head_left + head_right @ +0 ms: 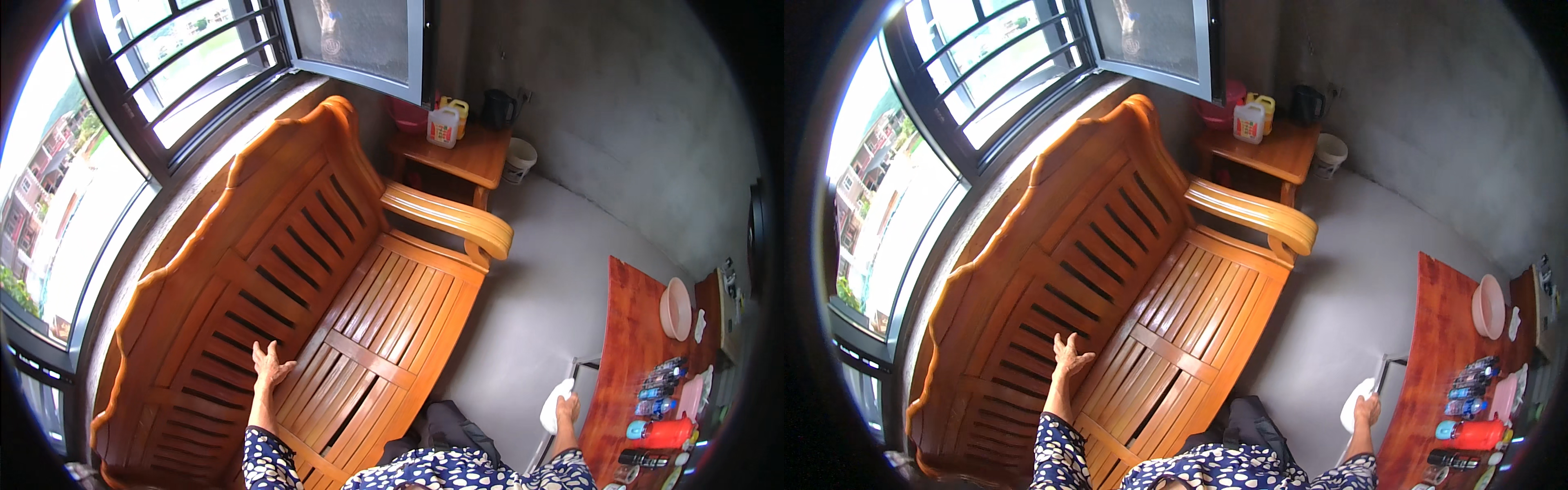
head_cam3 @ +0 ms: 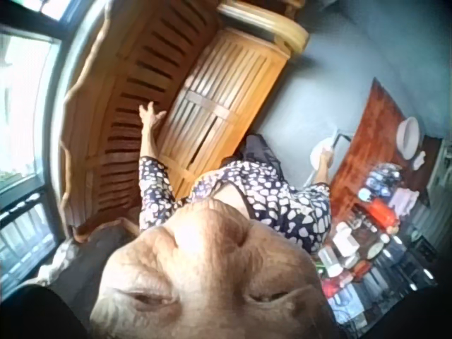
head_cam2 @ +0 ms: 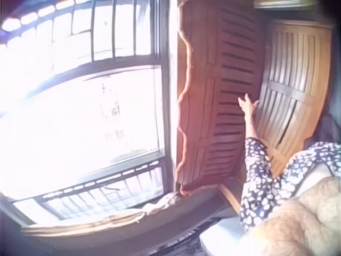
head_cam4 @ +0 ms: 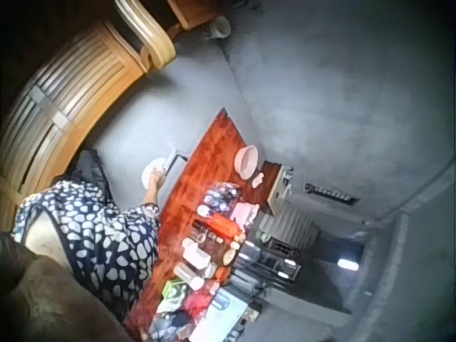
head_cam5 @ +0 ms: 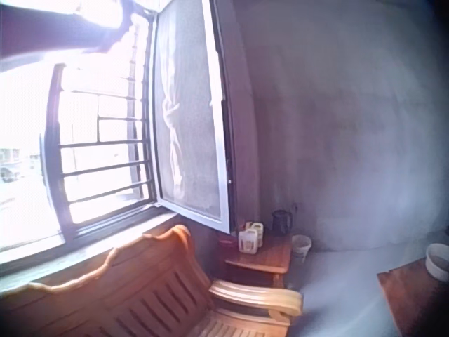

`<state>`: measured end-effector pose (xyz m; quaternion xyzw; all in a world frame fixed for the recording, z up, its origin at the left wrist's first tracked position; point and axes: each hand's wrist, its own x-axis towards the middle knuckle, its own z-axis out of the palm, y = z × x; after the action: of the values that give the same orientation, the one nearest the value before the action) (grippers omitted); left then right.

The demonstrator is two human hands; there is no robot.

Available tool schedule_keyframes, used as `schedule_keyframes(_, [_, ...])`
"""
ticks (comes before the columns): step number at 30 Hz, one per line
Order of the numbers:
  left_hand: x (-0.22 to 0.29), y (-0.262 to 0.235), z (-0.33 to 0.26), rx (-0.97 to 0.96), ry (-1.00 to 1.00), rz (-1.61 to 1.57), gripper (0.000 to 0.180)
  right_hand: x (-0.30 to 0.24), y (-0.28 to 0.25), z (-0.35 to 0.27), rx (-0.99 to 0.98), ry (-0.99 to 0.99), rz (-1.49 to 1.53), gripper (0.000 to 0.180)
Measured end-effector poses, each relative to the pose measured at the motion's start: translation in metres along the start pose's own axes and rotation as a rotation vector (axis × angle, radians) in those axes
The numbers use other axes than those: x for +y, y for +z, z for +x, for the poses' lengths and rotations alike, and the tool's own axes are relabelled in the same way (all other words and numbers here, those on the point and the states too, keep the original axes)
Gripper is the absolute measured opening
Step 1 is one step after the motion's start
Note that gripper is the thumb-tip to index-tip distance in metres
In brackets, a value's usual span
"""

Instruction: The person wipes a wooden bench with a white cloth. They clean the armrests, seat slats, and backrest, moving methodically from one section to another. The person adjusts the cloth occasionally to ensure thorough cleaning of the wooden surfaces.

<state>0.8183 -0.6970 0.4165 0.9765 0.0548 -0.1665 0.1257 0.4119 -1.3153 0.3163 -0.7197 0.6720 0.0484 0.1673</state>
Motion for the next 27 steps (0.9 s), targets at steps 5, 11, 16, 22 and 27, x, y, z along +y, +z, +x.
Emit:
schedule_keyframes(5, [0.027,-0.009,-0.003,0.064,0.075,-0.044,0.089,0.012,-0.01,-0.024,0.026,0.114,0.126,0.05])
schedule_keyframes(11, [0.114,-0.045,0.03,0.397,0.271,-0.043,0.086,-0.031,-0.016,0.02,-0.047,-0.093,0.21,0.058])
schedule_keyframes(16, [0.287,-0.09,0.071,0.669,0.54,-0.096,0.091,-0.008,0.011,0.076,-0.051,-0.258,0.326,0.051])
schedule_keyframes(22, [0.504,-0.143,0.101,0.752,0.678,-0.165,0.094,-0.009,0.016,0.137,-0.199,-0.323,0.413,0.037])
schedule_keyframes(27, [0.599,-0.156,0.15,0.896,0.702,-0.219,0.098,-0.017,-0.009,0.195,-0.226,-0.306,0.42,0.032])
